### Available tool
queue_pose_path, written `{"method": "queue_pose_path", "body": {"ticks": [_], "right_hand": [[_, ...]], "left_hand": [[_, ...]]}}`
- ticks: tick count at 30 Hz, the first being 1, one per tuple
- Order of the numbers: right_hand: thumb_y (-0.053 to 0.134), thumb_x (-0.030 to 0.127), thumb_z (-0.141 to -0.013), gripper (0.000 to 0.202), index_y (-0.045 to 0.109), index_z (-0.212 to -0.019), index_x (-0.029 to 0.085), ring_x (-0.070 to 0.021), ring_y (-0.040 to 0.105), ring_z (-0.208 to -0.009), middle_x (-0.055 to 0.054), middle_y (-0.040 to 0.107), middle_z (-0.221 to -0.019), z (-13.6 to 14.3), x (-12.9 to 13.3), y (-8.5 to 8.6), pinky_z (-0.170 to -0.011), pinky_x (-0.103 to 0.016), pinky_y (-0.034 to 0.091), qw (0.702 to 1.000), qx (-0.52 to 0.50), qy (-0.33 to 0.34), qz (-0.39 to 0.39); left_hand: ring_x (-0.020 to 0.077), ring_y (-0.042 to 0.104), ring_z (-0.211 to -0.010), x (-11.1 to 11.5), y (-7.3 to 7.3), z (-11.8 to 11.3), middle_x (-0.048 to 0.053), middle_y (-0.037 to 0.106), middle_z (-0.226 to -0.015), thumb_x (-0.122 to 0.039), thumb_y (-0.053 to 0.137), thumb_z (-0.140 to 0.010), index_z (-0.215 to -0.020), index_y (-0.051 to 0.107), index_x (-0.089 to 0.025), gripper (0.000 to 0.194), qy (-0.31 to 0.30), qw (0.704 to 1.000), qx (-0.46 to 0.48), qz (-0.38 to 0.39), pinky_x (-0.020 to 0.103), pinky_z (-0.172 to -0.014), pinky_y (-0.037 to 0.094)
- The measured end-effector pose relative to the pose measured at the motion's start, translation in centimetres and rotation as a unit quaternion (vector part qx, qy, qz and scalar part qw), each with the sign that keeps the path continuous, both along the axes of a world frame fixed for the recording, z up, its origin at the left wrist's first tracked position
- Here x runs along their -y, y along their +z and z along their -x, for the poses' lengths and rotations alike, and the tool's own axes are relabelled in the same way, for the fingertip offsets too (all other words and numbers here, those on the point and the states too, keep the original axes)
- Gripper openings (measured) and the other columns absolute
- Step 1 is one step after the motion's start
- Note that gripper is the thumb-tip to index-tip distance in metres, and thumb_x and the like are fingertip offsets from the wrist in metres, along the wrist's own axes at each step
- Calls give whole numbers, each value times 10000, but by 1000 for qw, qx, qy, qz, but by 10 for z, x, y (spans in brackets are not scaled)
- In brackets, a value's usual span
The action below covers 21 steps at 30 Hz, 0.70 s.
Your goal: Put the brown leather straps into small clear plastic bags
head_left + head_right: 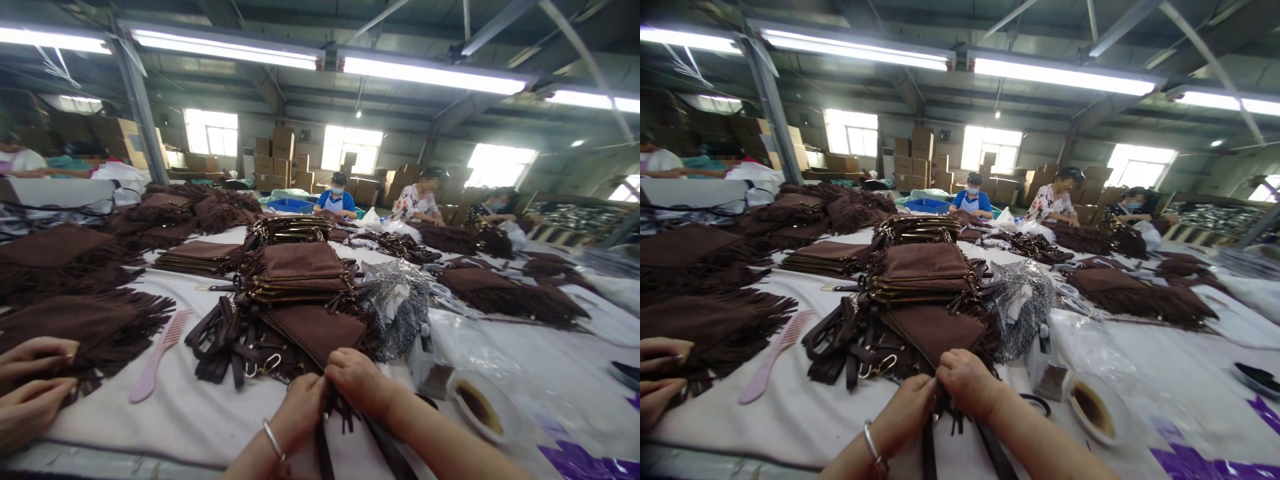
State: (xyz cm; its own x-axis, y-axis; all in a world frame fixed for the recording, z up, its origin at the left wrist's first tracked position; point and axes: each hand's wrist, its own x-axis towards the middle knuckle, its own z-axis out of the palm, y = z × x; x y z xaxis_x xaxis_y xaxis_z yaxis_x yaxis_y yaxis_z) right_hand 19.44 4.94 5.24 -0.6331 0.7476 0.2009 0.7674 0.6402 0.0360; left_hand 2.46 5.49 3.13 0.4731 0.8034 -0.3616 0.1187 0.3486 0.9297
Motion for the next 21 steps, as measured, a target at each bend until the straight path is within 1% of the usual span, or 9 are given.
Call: {"method": "queue_pose_path", "body": {"ticks": [2,5,8,10,13,16,18,19,21], "right_hand": [[545,186,-868,81,594,-805,175,-177,494,-758,-39,594,-827,0,4,-3,-729,-309,401,1000,-7,-6,-22],[510,187,-896,125,579,-792,181,-178,469,-750,-40,580,-817,0,7,-3,-716,-316,385,998,-25,-8,-53],[492,194,-908,147,581,-791,185,-183,459,-734,-38,579,-796,1,10,-2,-691,-328,369,997,-32,-13,-75],[472,201,-922,152,603,-846,183,-186,472,-735,-42,596,-807,3,15,-2,-684,-334,372,996,-36,-16,-76],[464,202,-928,177,628,-995,194,-193,523,-808,-65,640,-911,1,33,0,-729,-336,406,996,-67,-23,-57],[466,165,-910,262,621,-1112,227,-209,560,-934,-80,655,-1048,-20,57,10,-836,-355,440,987,-140,-61,-50],[469,159,-895,289,626,-1129,228,-220,569,-1003,-90,652,-1090,-51,69,20,-907,-373,442,962,-220,-136,-85],[489,187,-885,273,637,-1113,218,-229,569,-1031,-99,650,-1098,-71,73,26,-929,-379,441,939,-265,-193,-107],[533,290,-850,248,666,-1036,195,-253,577,-1037,-115,649,-1104,-115,79,36,-934,-396,438,865,-350,-336,-129]], "left_hand": [[70,186,-419,-2,7,2,-95,317,-523,-551,541,-761,-718,499,-209,347,-25,995,32,96,231,-440,114],[48,104,-398,-5,14,5,-121,242,-506,-557,539,-725,-746,492,-201,360,-63,976,76,194,203,-413,45],[33,91,-382,-5,12,2,-131,223,-490,-519,579,-711,-721,467,-200,338,-31,956,122,267,177,-392,28],[25,105,-368,-1,7,-2,-128,258,-485,-492,608,-704,-708,450,-203,330,10,950,138,282,168,-383,21],[19,123,-356,4,-2,-8,-126,274,-480,-490,616,-700,-688,448,-201,334,48,954,131,264,163,-375,32],[22,144,-358,8,-5,-10,-123,276,-476,-529,601,-702,-686,472,-197,356,69,968,105,217,166,-372,51],[28,153,-361,11,-6,-12,-120,283,-472,-561,589,-701,-689,481,-202,376,70,978,93,172,173,-369,61],[30,154,-361,12,-7,-12,-119,282,-469,-576,584,-700,-688,479,-206,385,70,982,87,150,178,-368,64],[34,146,-362,14,-9,-15,-120,266,-462,-595,572,-702,-680,469,-214,395,70,988,76,115,185,-367,64]]}}
